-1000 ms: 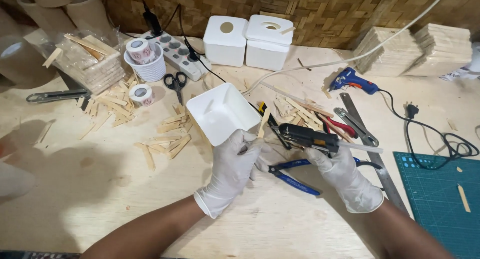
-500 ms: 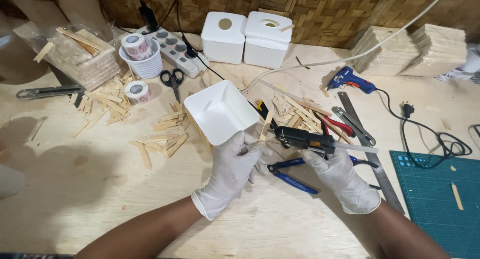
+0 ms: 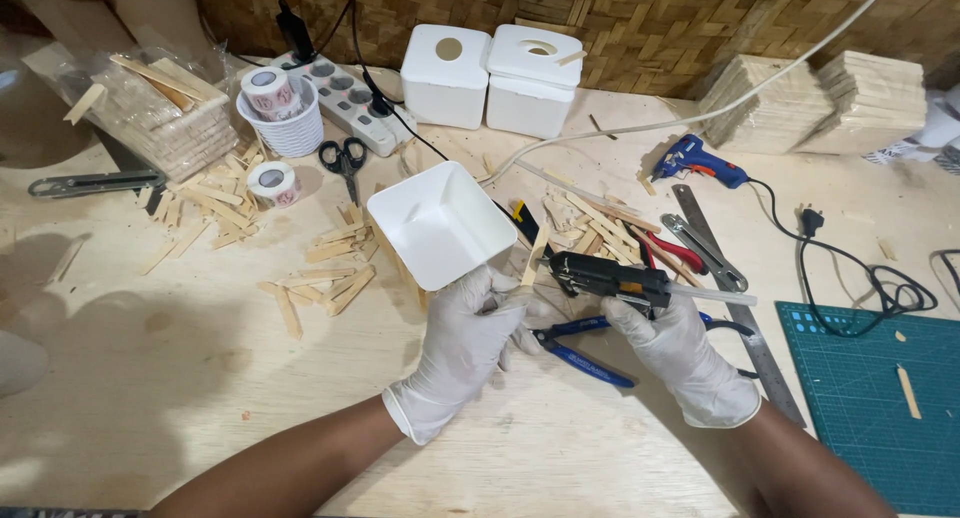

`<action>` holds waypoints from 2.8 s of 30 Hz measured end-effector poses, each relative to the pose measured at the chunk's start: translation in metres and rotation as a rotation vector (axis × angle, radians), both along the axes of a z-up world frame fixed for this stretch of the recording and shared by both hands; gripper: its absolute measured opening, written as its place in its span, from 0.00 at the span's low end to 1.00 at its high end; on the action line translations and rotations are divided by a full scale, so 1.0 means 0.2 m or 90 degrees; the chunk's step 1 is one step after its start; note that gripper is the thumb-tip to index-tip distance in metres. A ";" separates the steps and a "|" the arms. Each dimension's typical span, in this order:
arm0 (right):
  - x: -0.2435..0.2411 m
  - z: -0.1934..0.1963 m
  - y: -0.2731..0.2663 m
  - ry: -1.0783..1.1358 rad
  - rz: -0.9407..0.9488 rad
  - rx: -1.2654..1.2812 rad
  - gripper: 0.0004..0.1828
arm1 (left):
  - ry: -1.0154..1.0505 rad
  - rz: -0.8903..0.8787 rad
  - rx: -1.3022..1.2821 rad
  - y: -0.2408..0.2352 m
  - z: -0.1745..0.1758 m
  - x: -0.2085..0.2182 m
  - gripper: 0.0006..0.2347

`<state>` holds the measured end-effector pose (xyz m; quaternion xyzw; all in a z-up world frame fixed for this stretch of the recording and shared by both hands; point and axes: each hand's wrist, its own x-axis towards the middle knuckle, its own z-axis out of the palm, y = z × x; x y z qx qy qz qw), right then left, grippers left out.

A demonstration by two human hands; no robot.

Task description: The person assembles a small box by attaching wooden sticks to the sides of a white container. They use pliers to trim the sticks and a hot glue gun to secure them in place, repeating the process for multiple sticks.

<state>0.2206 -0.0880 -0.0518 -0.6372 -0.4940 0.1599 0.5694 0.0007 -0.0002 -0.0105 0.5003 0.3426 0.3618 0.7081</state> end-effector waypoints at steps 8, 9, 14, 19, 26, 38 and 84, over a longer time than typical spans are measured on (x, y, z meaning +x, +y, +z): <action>0.00 -0.06 0.02 -0.006 -0.020 -0.014 0.11 | -0.012 0.002 -0.020 0.00 -0.01 0.01 0.03; -0.02 -0.02 0.02 -0.006 -0.020 -0.014 0.11 | -0.012 0.002 -0.020 0.00 0.00 0.01 0.03; -0.08 0.08 0.02 -0.007 -0.031 -0.034 0.10 | -0.013 0.001 -0.030 0.00 -0.02 0.01 0.03; -0.02 0.00 0.02 -0.009 -0.030 -0.036 0.11 | -0.011 0.005 -0.033 -0.02 0.04 0.00 0.03; -0.07 0.16 0.01 -0.030 -0.013 -0.018 0.09 | -0.011 0.008 -0.022 -0.02 0.04 -0.01 0.05; -0.10 0.20 0.01 -0.034 -0.001 -0.017 0.09 | -0.011 0.016 -0.016 0.00 -0.04 0.02 0.03; 0.58 -0.39 0.63 -0.741 -0.397 -0.365 0.17 | 0.064 0.001 0.097 0.23 -0.02 0.03 0.01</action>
